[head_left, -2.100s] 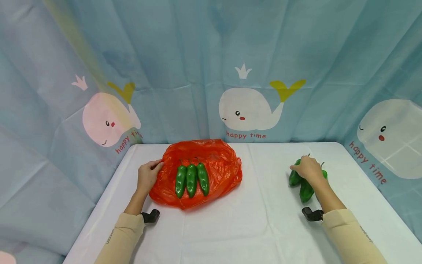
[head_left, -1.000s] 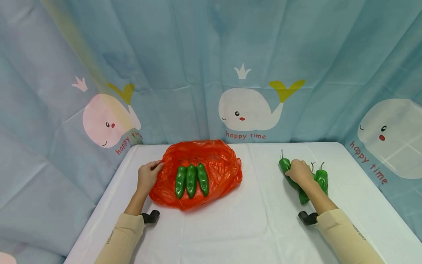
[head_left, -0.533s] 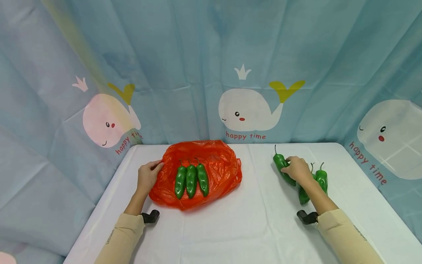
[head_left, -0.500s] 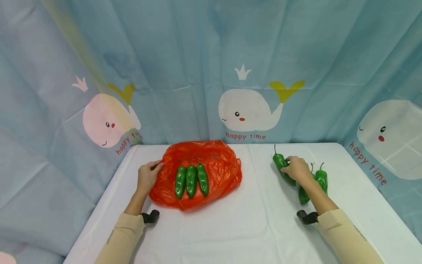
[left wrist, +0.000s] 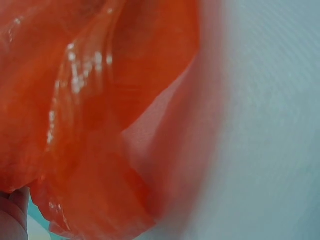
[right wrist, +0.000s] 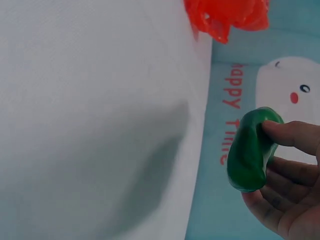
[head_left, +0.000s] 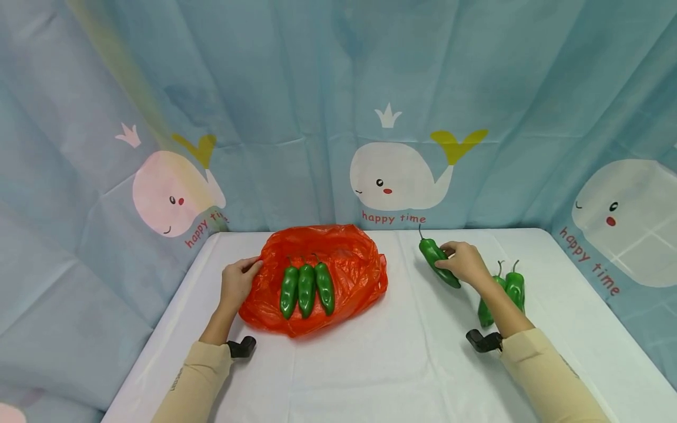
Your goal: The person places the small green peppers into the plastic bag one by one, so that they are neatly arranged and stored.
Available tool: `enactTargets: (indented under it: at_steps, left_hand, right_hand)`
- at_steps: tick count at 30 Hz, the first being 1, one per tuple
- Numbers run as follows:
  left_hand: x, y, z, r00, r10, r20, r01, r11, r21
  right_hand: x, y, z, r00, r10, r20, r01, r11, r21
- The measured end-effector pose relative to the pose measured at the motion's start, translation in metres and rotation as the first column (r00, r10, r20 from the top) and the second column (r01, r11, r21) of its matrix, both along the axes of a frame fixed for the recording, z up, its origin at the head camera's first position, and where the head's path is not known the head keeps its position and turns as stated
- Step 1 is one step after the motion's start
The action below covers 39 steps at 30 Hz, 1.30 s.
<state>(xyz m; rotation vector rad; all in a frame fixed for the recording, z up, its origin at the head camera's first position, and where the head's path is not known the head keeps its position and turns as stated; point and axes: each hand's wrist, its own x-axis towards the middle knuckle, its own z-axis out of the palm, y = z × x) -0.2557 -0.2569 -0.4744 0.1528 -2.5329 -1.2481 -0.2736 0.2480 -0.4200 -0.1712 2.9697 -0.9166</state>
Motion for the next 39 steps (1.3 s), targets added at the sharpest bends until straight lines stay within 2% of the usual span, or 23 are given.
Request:
enactTargets:
  at_steps: [6, 16, 33, 39]
  left_hand:
    - [0.000, 0.000, 0.001, 1.000, 0.003, 0.007, -0.003, 1.000, 0.001]
    - [0.000, 0.001, 0.006, 1.000, -0.006, -0.016, 0.006, 1.000, 0.009]
    - [0.000, 0.001, 0.002, 1.000, 0.003, 0.009, -0.003, 1.000, 0.013]
    - [-0.001, 0.002, 0.002, 1.000, 0.004, -0.014, -0.004, 1.000, 0.007]
  right_hand:
    - [-0.003, -0.008, 0.007, 0.999, 0.004, -0.038, -0.004, 1.000, -0.011]
    - [-0.005, -0.020, 0.022, 0.999, 0.002, -0.041, -0.004, 0.999, -0.044]
    - [-0.009, -0.037, 0.038, 0.999, 0.017, -0.050, -0.021, 0.996, -0.089]
    - [-0.010, -0.048, 0.039, 0.998, 0.009, -0.063, -0.018, 0.991, -0.130]
